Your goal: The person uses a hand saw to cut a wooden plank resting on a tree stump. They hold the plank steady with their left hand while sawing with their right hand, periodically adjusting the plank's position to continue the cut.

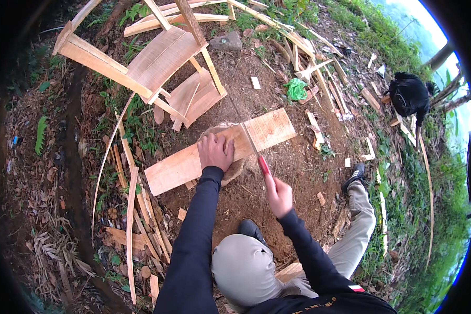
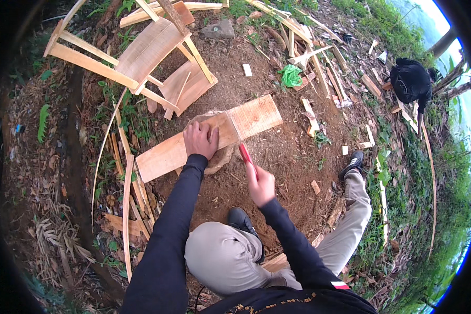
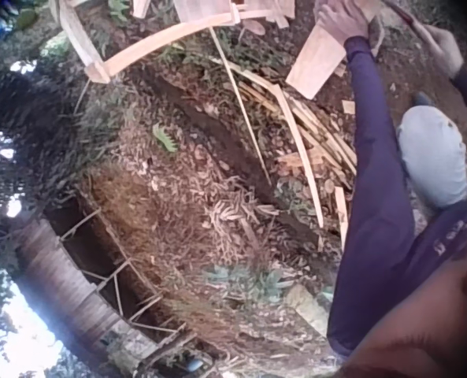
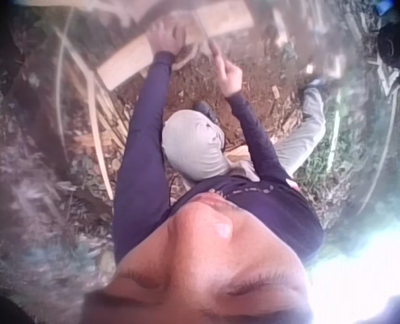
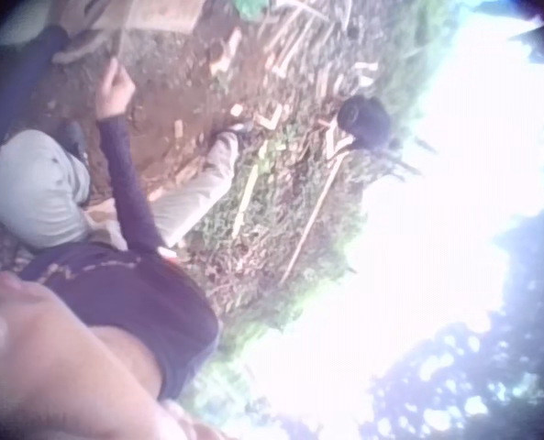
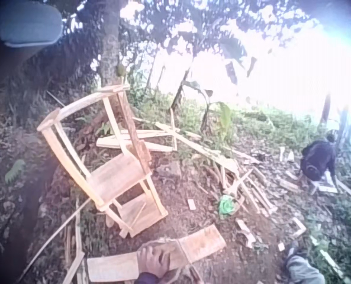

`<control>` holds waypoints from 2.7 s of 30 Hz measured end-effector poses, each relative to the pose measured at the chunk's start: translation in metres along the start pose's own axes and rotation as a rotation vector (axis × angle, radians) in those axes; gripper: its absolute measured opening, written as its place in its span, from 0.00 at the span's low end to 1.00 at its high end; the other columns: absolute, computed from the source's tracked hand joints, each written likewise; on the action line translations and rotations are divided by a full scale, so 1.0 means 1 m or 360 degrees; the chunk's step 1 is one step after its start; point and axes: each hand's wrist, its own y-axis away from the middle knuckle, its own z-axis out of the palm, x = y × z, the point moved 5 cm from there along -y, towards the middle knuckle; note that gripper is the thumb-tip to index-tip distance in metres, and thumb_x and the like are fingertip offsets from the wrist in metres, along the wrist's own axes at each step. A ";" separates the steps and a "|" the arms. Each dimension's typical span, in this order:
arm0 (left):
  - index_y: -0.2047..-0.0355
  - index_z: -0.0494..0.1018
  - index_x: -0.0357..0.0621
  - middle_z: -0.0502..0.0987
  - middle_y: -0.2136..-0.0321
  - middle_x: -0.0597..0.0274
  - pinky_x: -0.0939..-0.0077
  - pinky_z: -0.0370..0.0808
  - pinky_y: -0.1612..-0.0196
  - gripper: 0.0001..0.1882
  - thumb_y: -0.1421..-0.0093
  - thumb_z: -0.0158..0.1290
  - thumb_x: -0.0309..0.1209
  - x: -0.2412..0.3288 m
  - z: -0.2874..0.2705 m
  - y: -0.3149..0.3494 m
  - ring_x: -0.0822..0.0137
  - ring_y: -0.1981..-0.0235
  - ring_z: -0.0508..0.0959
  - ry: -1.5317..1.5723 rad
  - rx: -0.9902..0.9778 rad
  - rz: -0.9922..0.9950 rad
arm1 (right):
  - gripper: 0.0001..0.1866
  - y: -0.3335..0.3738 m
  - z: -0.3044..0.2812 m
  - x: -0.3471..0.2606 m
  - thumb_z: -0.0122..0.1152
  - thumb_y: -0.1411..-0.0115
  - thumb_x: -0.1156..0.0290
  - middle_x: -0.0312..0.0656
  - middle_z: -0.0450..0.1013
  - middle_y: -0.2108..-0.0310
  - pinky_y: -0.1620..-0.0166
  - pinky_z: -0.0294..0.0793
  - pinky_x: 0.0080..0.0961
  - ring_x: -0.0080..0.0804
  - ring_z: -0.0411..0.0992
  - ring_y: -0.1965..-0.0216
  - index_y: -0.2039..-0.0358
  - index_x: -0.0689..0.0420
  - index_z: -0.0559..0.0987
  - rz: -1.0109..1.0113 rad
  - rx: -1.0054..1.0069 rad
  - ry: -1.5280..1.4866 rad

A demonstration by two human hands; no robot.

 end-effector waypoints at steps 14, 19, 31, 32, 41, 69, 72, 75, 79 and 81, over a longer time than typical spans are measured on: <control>0.74 0.71 0.46 0.69 0.71 0.53 0.53 0.65 0.59 0.17 0.38 0.54 0.46 0.001 0.001 0.004 0.49 0.63 0.71 0.0022 0.0003 0.0002 | 0.26 0.003 -0.011 0.016 0.51 0.27 0.56 0.33 0.61 0.87 0.79 0.60 0.27 0.20 0.60 0.83 0.79 0.63 0.73 0.0238 -0.0088 -0.0214; 0.74 0.72 0.46 0.70 0.71 0.53 0.54 0.64 0.59 0.18 0.38 0.53 0.48 -0.005 -0.004 0.000 0.50 0.63 0.71 0.0021 0.0004 0.0005 | 0.26 0.088 -0.053 0.020 0.51 0.27 0.56 0.28 0.64 0.85 0.78 0.59 0.22 0.15 0.61 0.82 0.79 0.60 0.76 0.0508 -0.0153 -0.0295; 0.73 0.72 0.48 0.69 0.71 0.54 0.55 0.64 0.60 0.18 0.38 0.52 0.48 -0.006 -0.004 0.003 0.51 0.63 0.71 -0.0009 -0.0048 -0.0027 | 0.24 0.103 -0.058 0.013 0.51 0.27 0.58 0.33 0.64 0.86 0.78 0.61 0.26 0.19 0.62 0.83 0.76 0.62 0.75 0.0503 -0.0120 -0.0182; 0.73 0.72 0.48 0.69 0.71 0.54 0.55 0.64 0.60 0.17 0.38 0.52 0.48 -0.004 -0.005 0.004 0.51 0.63 0.71 -0.0023 -0.0030 -0.0013 | 0.24 0.102 -0.059 0.015 0.51 0.27 0.58 0.32 0.64 0.86 0.78 0.61 0.25 0.18 0.62 0.83 0.76 0.62 0.75 0.0513 -0.0139 -0.0162; 0.74 0.71 0.47 0.70 0.71 0.54 0.54 0.63 0.60 0.18 0.38 0.53 0.48 -0.012 -0.002 0.005 0.51 0.64 0.71 0.0027 0.0002 -0.0013 | 0.25 0.029 -0.020 0.014 0.50 0.26 0.55 0.28 0.63 0.86 0.80 0.57 0.20 0.15 0.60 0.85 0.78 0.58 0.73 0.0313 -0.0179 -0.0293; 0.77 0.69 0.47 0.67 0.73 0.55 0.55 0.64 0.59 0.18 0.38 0.55 0.45 -0.008 -0.006 0.001 0.51 0.65 0.70 0.0067 0.0017 -0.0020 | 0.26 0.091 -0.053 0.023 0.51 0.27 0.56 0.31 0.64 0.86 0.78 0.61 0.24 0.17 0.62 0.82 0.79 0.61 0.74 0.0533 -0.0186 -0.0258; 0.78 0.68 0.47 0.67 0.73 0.56 0.55 0.64 0.60 0.18 0.38 0.55 0.45 -0.004 -0.006 -0.002 0.52 0.65 0.70 0.0042 0.0002 -0.0013 | 0.24 0.084 -0.052 0.018 0.50 0.26 0.56 0.28 0.63 0.85 0.79 0.57 0.20 0.15 0.60 0.83 0.77 0.59 0.74 0.0431 -0.0186 -0.0183; 0.78 0.69 0.47 0.67 0.73 0.56 0.55 0.64 0.61 0.18 0.39 0.55 0.45 0.000 0.000 0.000 0.52 0.65 0.70 0.0069 -0.0007 -0.0032 | 0.25 0.010 -0.014 0.013 0.49 0.26 0.57 0.31 0.61 0.85 0.78 0.59 0.25 0.19 0.58 0.83 0.78 0.61 0.73 0.0203 -0.0136 -0.0193; 0.77 0.69 0.47 0.67 0.73 0.56 0.55 0.63 0.61 0.17 0.39 0.56 0.45 -0.011 -0.004 0.005 0.52 0.65 0.70 0.0027 0.0031 -0.0034 | 0.25 0.045 -0.031 0.019 0.49 0.26 0.56 0.30 0.62 0.86 0.79 0.59 0.24 0.18 0.60 0.83 0.77 0.61 0.73 0.0388 -0.0223 -0.0262; 0.77 0.69 0.47 0.67 0.73 0.56 0.55 0.64 0.61 0.17 0.39 0.56 0.45 -0.006 -0.005 0.001 0.53 0.65 0.70 0.0050 0.0041 -0.0007 | 0.25 0.094 -0.056 0.022 0.50 0.27 0.55 0.28 0.64 0.85 0.79 0.59 0.21 0.15 0.61 0.83 0.78 0.60 0.74 0.0590 -0.0220 -0.0333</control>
